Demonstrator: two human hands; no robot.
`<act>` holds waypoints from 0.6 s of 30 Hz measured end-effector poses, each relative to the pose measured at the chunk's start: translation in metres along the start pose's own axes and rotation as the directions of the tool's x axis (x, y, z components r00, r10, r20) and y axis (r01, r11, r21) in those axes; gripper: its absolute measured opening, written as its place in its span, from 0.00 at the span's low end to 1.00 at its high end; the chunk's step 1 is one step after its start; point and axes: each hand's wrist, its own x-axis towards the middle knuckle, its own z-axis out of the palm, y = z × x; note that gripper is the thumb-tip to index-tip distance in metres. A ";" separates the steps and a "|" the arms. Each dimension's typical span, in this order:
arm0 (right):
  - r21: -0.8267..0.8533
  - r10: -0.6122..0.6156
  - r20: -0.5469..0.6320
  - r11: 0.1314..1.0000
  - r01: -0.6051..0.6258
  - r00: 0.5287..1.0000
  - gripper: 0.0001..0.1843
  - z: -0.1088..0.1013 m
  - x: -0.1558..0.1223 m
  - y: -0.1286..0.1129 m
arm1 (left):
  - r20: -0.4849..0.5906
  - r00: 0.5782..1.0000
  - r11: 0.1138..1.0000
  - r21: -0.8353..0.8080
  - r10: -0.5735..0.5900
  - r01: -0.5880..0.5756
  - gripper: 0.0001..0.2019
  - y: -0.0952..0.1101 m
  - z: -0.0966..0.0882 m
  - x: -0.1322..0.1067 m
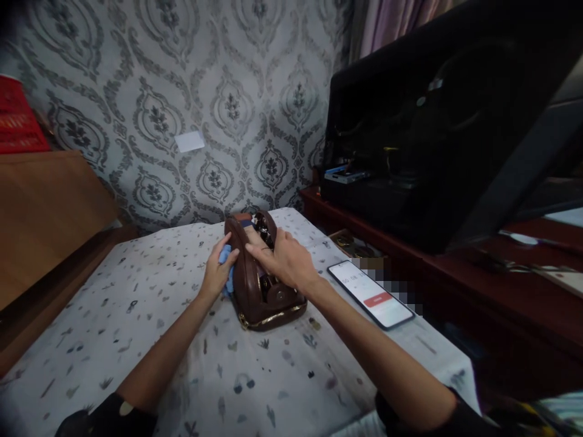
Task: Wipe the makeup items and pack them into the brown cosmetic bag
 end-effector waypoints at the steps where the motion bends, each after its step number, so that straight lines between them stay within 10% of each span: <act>1: -0.069 -0.005 -0.004 0.998 0.005 1.000 0.43 0.000 -0.001 -0.006 | 0.003 1.000 1.000 0.004 0.004 -0.004 0.27 0.001 -0.001 0.000; 9: -0.252 -0.012 -0.007 0.968 0.010 1.000 0.45 0.000 -0.004 -0.025 | 0.016 1.000 1.000 0.009 -0.011 0.011 0.19 0.000 -0.016 0.017; 18: -0.247 -0.014 -0.001 0.969 0.013 1.000 0.42 -0.004 -0.008 -0.024 | 0.044 0.973 0.968 0.118 -0.226 0.219 0.20 -0.039 -0.017 0.121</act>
